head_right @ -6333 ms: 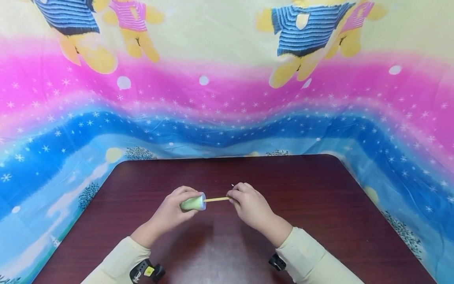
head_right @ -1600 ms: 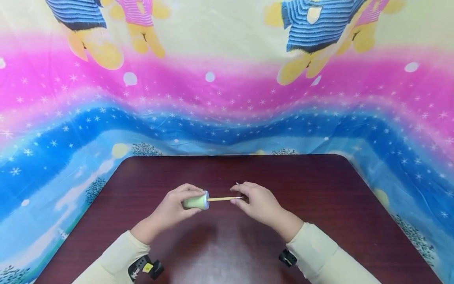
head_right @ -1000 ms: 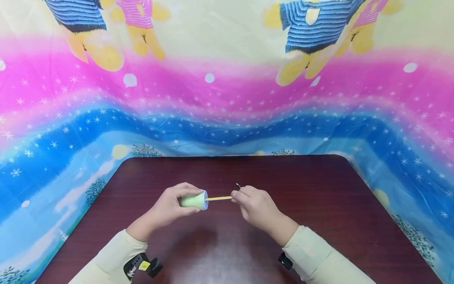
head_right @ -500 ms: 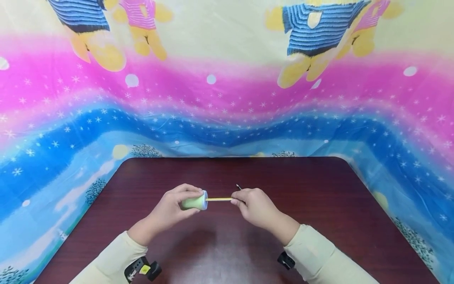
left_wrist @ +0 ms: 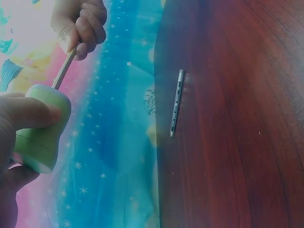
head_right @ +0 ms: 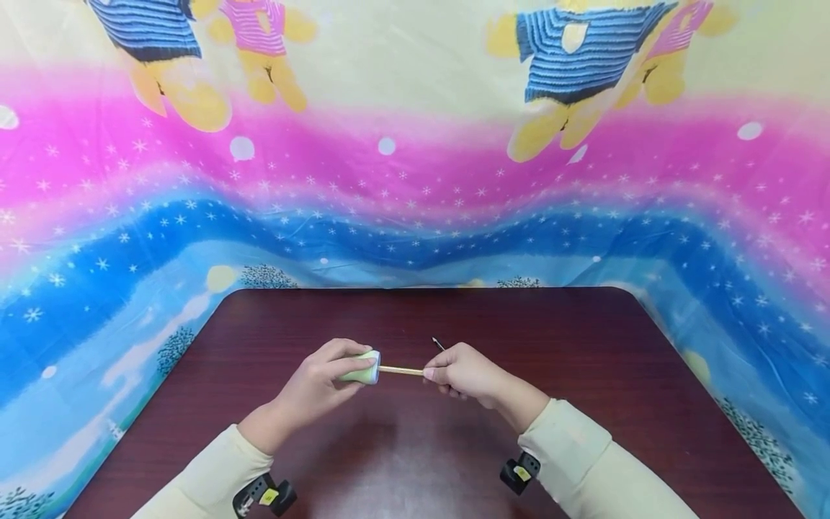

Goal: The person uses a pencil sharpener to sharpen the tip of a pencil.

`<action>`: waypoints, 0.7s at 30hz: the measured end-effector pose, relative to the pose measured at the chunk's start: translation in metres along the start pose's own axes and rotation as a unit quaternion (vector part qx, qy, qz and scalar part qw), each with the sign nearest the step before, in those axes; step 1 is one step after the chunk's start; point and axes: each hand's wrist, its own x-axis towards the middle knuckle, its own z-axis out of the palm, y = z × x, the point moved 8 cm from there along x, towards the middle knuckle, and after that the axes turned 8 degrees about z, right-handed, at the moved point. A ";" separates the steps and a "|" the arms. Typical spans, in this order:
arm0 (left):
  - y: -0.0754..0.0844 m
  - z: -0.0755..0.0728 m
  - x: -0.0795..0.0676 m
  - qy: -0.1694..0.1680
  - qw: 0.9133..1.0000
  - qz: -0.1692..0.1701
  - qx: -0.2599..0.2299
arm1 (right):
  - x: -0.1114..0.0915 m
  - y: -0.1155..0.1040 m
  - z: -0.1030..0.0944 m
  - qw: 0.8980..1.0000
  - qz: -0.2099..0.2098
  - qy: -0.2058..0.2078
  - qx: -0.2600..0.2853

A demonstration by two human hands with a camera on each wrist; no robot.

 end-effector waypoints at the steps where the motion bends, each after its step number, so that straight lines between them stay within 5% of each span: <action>1: 0.000 0.001 0.000 -0.002 1.000 -0.001 -0.002 | 0.000 0.001 0.000 1.000 0.004 -0.003 -0.001; 5: -0.007 0.005 -0.003 -0.027 0.998 -0.053 -0.024 | -0.001 -0.003 -0.005 0.995 -0.037 0.034 -0.088; 8: -0.015 0.009 -0.007 -0.046 0.991 -0.114 -0.058 | -0.007 -0.012 -0.008 0.969 -0.107 0.106 -0.195; 9: -0.017 0.010 -0.008 -0.050 0.988 -0.131 -0.070 | -0.010 -0.017 -0.008 0.951 -0.142 0.136 -0.240; 11: -0.021 0.012 -0.010 -0.057 0.981 -0.158 -0.096 | -0.019 -0.026 -0.006 0.896 -0.226 0.198 -0.326; 14: -0.026 0.013 -0.011 -0.062 0.970 -0.190 -0.139 | -0.038 -0.037 0.002 0.778 -0.372 0.288 -0.416; 16: -0.029 0.014 -0.011 -0.066 0.959 -0.213 -0.174 | -0.049 -0.041 0.007 0.708 -0.449 0.331 -0.433; 19: -0.032 0.015 -0.012 -0.077 0.942 -0.244 -0.218 | -0.058 -0.043 0.011 0.650 -0.514 0.365 -0.425; 21: -0.033 0.016 -0.013 -0.086 0.933 -0.256 -0.236 | -0.062 -0.044 0.013 0.633 -0.536 0.375 -0.414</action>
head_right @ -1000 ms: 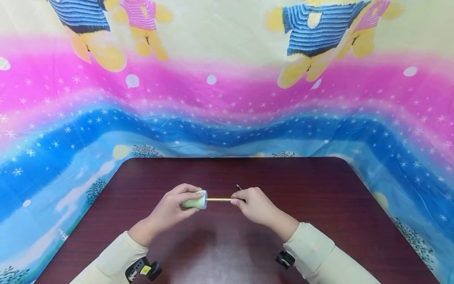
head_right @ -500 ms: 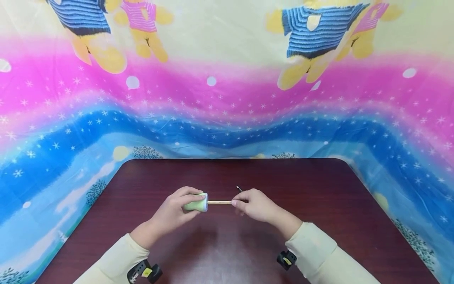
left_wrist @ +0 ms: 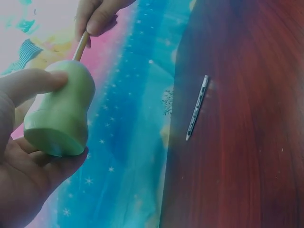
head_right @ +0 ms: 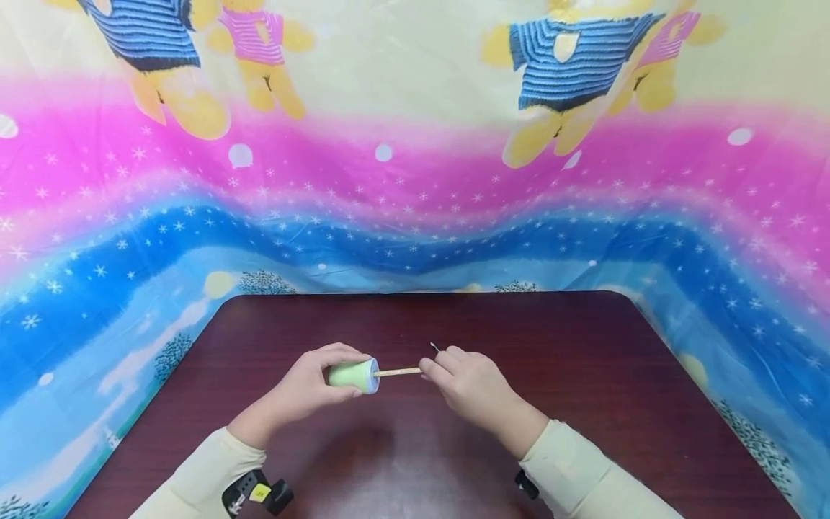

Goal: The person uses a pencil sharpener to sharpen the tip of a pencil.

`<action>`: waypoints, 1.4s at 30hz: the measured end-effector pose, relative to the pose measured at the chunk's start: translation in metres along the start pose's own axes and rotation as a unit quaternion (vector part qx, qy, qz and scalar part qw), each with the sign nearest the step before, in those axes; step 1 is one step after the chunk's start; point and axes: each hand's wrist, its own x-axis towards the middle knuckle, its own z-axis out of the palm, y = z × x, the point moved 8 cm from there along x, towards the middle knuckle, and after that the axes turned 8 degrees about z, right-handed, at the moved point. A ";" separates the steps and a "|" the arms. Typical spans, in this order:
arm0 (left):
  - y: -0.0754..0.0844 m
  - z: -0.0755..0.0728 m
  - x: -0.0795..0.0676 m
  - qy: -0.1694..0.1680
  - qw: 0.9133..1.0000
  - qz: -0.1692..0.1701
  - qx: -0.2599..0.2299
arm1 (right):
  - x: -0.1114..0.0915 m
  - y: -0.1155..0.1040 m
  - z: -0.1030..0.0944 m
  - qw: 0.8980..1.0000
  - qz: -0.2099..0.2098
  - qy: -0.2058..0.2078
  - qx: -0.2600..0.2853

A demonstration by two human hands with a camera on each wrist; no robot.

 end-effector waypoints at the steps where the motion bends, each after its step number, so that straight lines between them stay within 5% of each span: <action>1: -0.001 0.000 -0.001 -0.004 1.000 -0.004 -0.004 | 0.000 -0.001 -0.001 1.000 -0.001 0.007 0.004; 5: 0.001 0.001 -0.002 -0.008 1.000 0.002 0.000 | 0.001 -0.004 0.000 0.999 0.024 -0.004 0.030; 8: 0.005 0.000 -0.002 0.001 0.999 0.026 0.018 | 0.000 0.000 0.004 0.994 0.073 -0.048 0.064; 10: 0.008 0.000 -0.002 0.008 0.998 0.046 0.036 | -0.001 0.004 0.009 0.984 0.119 -0.090 0.093; 13: 0.014 0.001 -0.003 0.017 0.995 0.072 0.072 | -0.003 0.012 0.018 0.954 0.205 -0.167 0.140; 15: 0.018 0.001 -0.003 0.024 0.990 0.094 0.103 | -0.006 0.018 0.025 0.920 0.267 -0.223 0.180; 18: 0.026 0.002 -0.003 0.038 0.979 0.136 0.149 | -0.013 0.026 0.034 0.852 0.354 -0.298 0.246; 22: 0.032 0.005 -0.004 0.050 0.963 0.189 0.183 | -0.029 0.030 0.047 0.707 0.477 -0.360 0.378; 24: 0.032 0.006 -0.004 0.051 0.961 0.197 0.185 | -0.035 0.031 0.051 0.654 0.514 -0.371 0.412; 25: 0.030 0.007 -0.004 0.050 0.962 0.194 0.185 | -0.037 0.031 0.053 0.639 0.523 -0.376 0.421; 26: 0.029 0.007 -0.005 0.050 0.964 0.188 0.182 | -0.037 0.032 0.053 0.641 0.519 -0.381 0.417; 27: 0.027 0.007 -0.005 0.050 0.967 0.178 0.178 | -0.036 0.032 0.053 0.658 0.506 -0.387 0.402; 33: 0.019 0.005 -0.003 0.045 0.981 0.121 0.147 | -0.024 0.039 0.046 0.790 0.419 -0.377 0.242; 36: 0.016 0.004 -0.003 0.040 0.986 0.098 0.126 | -0.016 0.038 0.035 0.868 0.352 -0.319 0.146; 39: 0.014 0.002 -0.003 0.037 0.992 0.075 0.097 | -0.008 0.029 0.022 0.940 0.240 -0.233 0.065; 42: 0.012 0.001 -0.001 0.033 0.995 0.066 0.073 | -0.003 0.016 0.011 0.982 0.122 -0.141 0.026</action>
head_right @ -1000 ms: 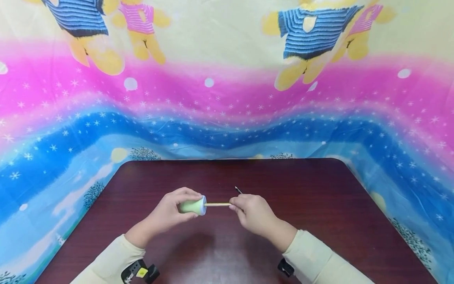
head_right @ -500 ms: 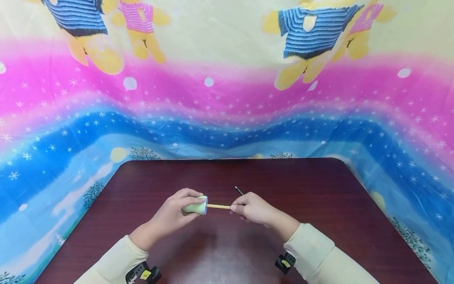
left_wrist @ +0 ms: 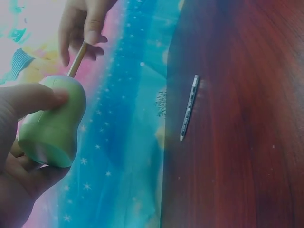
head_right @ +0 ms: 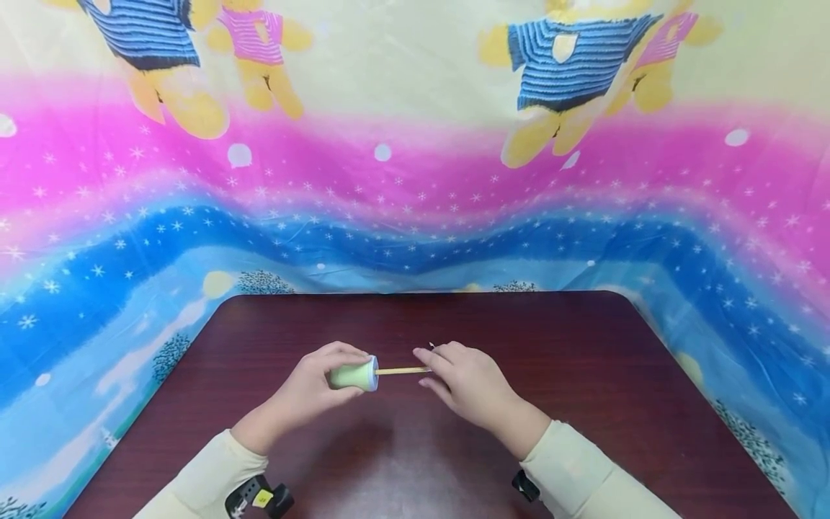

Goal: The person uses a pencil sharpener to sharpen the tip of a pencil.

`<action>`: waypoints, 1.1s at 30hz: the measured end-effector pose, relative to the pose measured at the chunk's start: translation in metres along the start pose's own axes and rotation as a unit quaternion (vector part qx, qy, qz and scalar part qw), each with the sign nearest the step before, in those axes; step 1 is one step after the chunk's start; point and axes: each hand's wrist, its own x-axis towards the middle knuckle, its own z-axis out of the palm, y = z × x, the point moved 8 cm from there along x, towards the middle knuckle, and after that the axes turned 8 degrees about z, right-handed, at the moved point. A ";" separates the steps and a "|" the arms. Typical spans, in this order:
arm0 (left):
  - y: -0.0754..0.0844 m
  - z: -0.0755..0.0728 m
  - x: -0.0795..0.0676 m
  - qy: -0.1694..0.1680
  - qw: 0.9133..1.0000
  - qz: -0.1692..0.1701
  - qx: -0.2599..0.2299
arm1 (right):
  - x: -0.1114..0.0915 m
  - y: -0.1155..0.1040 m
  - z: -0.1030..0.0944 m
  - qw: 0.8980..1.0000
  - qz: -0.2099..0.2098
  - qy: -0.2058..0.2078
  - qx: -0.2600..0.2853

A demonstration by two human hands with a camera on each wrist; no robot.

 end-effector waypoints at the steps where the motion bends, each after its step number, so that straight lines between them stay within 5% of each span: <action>1: -0.001 0.000 0.000 -0.002 1.000 -0.003 -0.006 | -0.001 -0.005 -0.002 0.999 -0.036 0.032 -0.011; 5: -0.006 0.002 -0.001 -0.017 0.999 -0.025 -0.033 | -0.005 -0.017 -0.007 0.985 -0.114 0.121 -0.037; 11: -0.010 0.002 -0.001 -0.027 0.995 -0.060 -0.070 | -0.005 -0.021 -0.006 0.984 -0.097 0.145 -0.031; 17: -0.003 0.001 0.001 -0.022 0.998 -0.035 -0.042 | -0.004 -0.016 0.002 0.995 -0.031 0.092 0.017; 22: 0.003 0.003 0.000 -0.016 1.000 0.007 0.013 | -0.001 -0.007 0.012 0.992 0.069 -0.026 0.103; 24: 0.006 0.004 0.000 -0.011 0.999 0.026 0.034 | 0.000 0.000 0.019 0.976 0.127 -0.095 0.149; 26: 0.009 0.006 -0.001 -0.008 0.997 0.048 0.058 | -0.002 0.008 0.027 0.947 0.190 -0.167 0.200; 31: 0.014 0.009 -0.004 0.001 0.990 0.099 0.103 | -0.010 0.020 0.045 0.832 0.323 -0.291 0.344; 33: 0.015 0.007 -0.005 0.009 0.989 0.103 0.108 | -0.011 0.022 0.047 0.804 0.352 -0.301 0.374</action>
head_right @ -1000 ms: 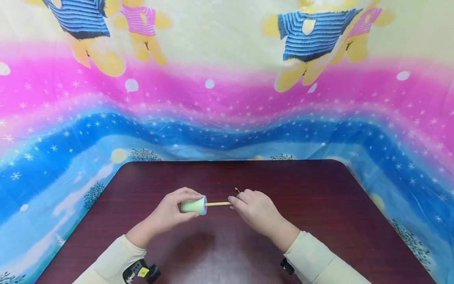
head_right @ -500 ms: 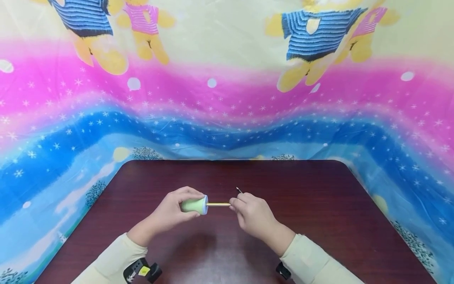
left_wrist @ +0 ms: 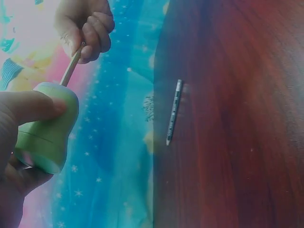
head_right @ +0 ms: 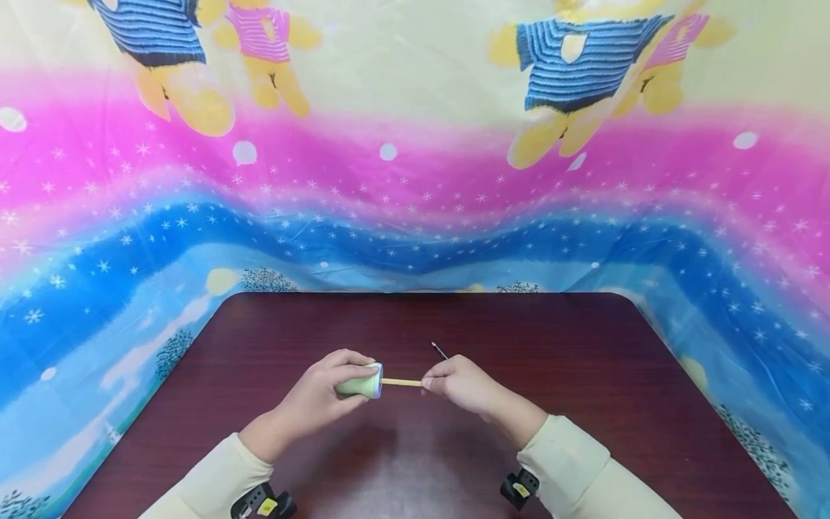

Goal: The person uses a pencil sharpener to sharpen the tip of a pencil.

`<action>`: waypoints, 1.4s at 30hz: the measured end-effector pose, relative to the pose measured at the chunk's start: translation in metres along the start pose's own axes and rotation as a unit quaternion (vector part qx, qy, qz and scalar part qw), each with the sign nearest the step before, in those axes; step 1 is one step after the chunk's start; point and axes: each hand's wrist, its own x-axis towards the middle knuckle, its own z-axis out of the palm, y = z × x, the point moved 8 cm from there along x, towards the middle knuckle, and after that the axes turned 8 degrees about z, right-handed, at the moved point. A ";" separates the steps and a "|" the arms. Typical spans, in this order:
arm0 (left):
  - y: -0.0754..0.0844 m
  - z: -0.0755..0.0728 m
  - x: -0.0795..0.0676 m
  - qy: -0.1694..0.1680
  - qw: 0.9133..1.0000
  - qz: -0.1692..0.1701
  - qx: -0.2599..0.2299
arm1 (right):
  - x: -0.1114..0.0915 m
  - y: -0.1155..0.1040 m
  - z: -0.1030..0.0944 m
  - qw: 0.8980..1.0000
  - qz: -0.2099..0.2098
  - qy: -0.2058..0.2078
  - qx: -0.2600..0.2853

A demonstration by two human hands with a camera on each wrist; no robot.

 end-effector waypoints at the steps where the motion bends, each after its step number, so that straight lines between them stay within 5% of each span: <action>1: -0.001 -0.001 0.000 0.003 1.000 -0.006 -0.003 | 0.001 0.001 -0.001 1.000 0.009 0.003 0.004; 4: -0.003 -0.002 0.001 0.006 0.999 -0.032 -0.017 | -0.001 -0.005 -0.006 0.997 -0.018 0.050 -0.062; 7: -0.007 -0.001 0.000 -0.003 0.998 -0.059 -0.038 | -0.007 -0.017 -0.011 0.972 -0.078 0.135 -0.178; 10: -0.011 -0.001 -0.001 -0.009 0.995 -0.080 -0.065 | -0.019 -0.031 -0.013 0.917 -0.180 0.223 -0.277; 17: -0.020 0.000 -0.003 -0.015 0.980 -0.137 -0.145 | -0.051 -0.047 -0.001 0.735 -0.442 0.342 -0.384; 20: -0.023 0.001 -0.004 -0.026 0.972 -0.157 -0.174 | -0.056 -0.048 0.005 0.689 -0.492 0.364 -0.389; 22: -0.023 0.002 -0.004 -0.032 0.969 -0.161 -0.185 | -0.057 -0.048 0.007 0.682 -0.502 0.368 -0.384; 24: -0.023 0.003 -0.004 -0.035 0.968 -0.160 -0.188 | -0.057 -0.049 0.008 0.690 -0.500 0.367 -0.373; 30: -0.020 0.003 -0.003 -0.036 0.977 -0.132 -0.161 | -0.048 -0.044 0.008 0.763 -0.435 0.333 -0.342; 35: -0.014 0.001 -0.002 -0.028 0.987 -0.101 -0.121 | -0.037 -0.042 0.006 0.845 -0.355 0.264 -0.301; 39: -0.008 0.000 -0.001 -0.015 0.995 -0.065 -0.071 | -0.023 -0.034 0.002 0.919 -0.247 0.185 -0.247; 42: -0.004 -0.001 0.000 -0.003 0.999 -0.033 -0.035 | -0.013 -0.025 0.000 0.961 -0.160 0.116 -0.191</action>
